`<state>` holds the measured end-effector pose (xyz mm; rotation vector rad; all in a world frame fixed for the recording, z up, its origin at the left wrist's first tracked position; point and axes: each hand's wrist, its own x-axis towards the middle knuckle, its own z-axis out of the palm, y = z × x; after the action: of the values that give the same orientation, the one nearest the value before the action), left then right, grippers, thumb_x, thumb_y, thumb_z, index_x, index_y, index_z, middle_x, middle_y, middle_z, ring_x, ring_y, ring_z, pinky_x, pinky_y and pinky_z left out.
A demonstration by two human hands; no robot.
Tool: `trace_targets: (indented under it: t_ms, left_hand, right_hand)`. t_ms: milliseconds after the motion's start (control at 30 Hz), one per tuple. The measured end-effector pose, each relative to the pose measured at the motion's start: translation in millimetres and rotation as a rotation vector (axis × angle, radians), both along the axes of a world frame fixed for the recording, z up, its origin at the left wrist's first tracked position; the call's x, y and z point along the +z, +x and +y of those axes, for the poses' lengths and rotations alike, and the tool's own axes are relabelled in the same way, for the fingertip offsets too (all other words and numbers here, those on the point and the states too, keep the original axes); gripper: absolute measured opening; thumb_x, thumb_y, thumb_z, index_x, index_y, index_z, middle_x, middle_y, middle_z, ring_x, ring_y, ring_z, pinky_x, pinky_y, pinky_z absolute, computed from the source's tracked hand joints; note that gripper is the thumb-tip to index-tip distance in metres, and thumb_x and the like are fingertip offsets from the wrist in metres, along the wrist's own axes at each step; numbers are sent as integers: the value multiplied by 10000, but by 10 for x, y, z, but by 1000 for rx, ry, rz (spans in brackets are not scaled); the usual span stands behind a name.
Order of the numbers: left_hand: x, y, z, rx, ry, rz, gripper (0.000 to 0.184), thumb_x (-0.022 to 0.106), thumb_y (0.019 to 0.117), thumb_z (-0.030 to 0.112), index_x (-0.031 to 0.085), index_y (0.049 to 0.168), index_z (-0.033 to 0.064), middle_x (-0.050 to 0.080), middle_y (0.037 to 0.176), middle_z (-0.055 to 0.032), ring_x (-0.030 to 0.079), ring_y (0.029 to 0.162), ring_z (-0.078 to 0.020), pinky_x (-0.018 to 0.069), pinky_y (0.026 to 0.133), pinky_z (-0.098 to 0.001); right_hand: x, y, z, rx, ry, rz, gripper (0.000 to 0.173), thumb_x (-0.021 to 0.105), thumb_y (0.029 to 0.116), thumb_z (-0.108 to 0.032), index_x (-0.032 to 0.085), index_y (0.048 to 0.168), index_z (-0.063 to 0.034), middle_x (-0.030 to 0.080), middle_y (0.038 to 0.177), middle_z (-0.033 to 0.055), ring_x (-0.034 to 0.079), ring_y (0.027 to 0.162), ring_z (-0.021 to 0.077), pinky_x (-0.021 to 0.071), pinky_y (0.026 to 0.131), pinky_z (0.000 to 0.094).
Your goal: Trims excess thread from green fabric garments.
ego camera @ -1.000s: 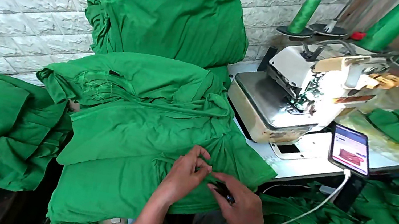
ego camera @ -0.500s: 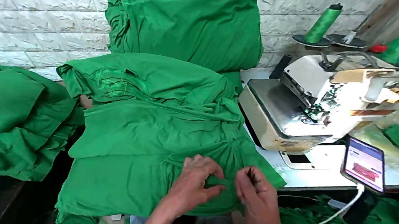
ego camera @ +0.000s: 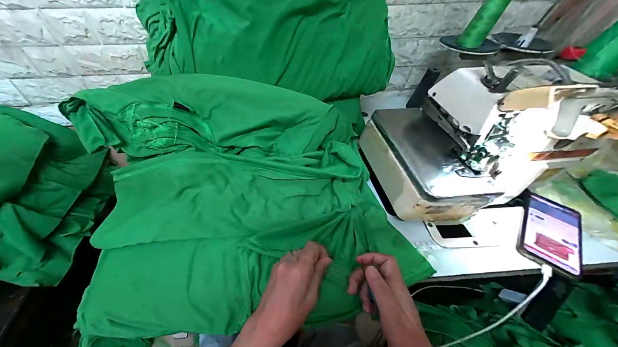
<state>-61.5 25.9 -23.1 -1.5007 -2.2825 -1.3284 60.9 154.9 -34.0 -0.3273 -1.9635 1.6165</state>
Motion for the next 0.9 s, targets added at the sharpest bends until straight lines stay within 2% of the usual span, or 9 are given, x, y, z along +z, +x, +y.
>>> trace_targets:
  t_ms: [100, 200, 267, 367, 533, 667, 733, 800, 900]
  left_hand:
    - [65, -6, -10, -22, -57, -50, 252, 477, 1066, 162, 660, 1045, -10, 689, 821, -96, 689, 732, -200, 584, 704, -356]
    - [70, 29, -10, -51, -81, -16, 285, 563, 1000, 243, 672, 1075, -9, 660, 849, -105, 657, 768, -219, 561, 727, -381]
    - [41, 58, 18, -22, -93, 71, 207, 650, 943, 185, 704, 1019, 1, 671, 895, -123, 678, 809, -245, 578, 754, -391]
    - [4, 43, 46, 21, -54, 125, 138, 640, 959, 121, 720, 921, 15, 674, 850, -108, 690, 768, -226, 587, 719, -361]
    - [52, 12, 23, 0, -88, 62, 187, 569, 1008, 112, 701, 963, -13, 685, 889, -133, 703, 811, -239, 592, 756, -384]
    - [81, 141, 78, 73, -168, 131, 294, 654, 960, 262, 701, 980, -27, 677, 915, -162, 696, 852, -298, 584, 768, -441]
    - [91, 181, 118, 113, -200, 156, 233, 664, 953, 198, 702, 978, -30, 685, 929, -172, 711, 879, -318, 591, 775, -460]
    - [100, 150, 121, 122, -168, 110, 161, 646, 959, 120, 707, 937, -27, 684, 868, -152, 711, 800, -284, 596, 728, -428]
    - [158, 51, 36, 71, -160, -49, 189, 600, 1003, 144, 705, 958, -7, 689, 878, -121, 691, 761, -215, 582, 707, -362]
  right_hand:
    - [1, 3, 21, 17, -8, 0, 317, 333, 1102, -325, 487, 1202, -67, 628, 846, -93, 508, 607, -40, 415, 539, 116]
    - [17, 17, 34, 25, -35, -12, 323, 324, 1106, -327, 493, 1202, -70, 624, 841, -85, 514, 612, -28, 421, 542, 124]
    - [13, 17, 41, 35, -25, -8, 321, 332, 1104, -337, 489, 1197, -72, 624, 843, -85, 511, 611, -28, 413, 536, 122]
    - [5, 18, 60, 63, 31, -6, 331, 349, 1103, -354, 480, 1202, -67, 619, 857, -83, 508, 623, -35, 416, 547, 120]
    - [4, 29, 93, 85, 62, -24, 329, 376, 1097, -344, 481, 1219, -56, 621, 861, -73, 522, 632, -27, 440, 556, 137]
    - [11, 37, 92, 76, 47, -24, 322, 392, 1093, -334, 483, 1220, -52, 613, 856, -64, 538, 640, -14, 454, 567, 147]
    - [13, 41, 86, 69, 46, -23, 304, 392, 1092, -316, 482, 1212, -52, 616, 852, -67, 537, 642, -14, 454, 569, 148]
    - [6, 41, 92, 72, 40, -20, 290, 390, 1091, -304, 478, 1211, -55, 623, 859, -70, 540, 647, -14, 456, 577, 148]
    - [-2, 52, 99, 85, 26, -15, 271, 423, 1080, -280, 475, 1213, -50, 619, 860, -58, 540, 647, -4, 459, 582, 156]
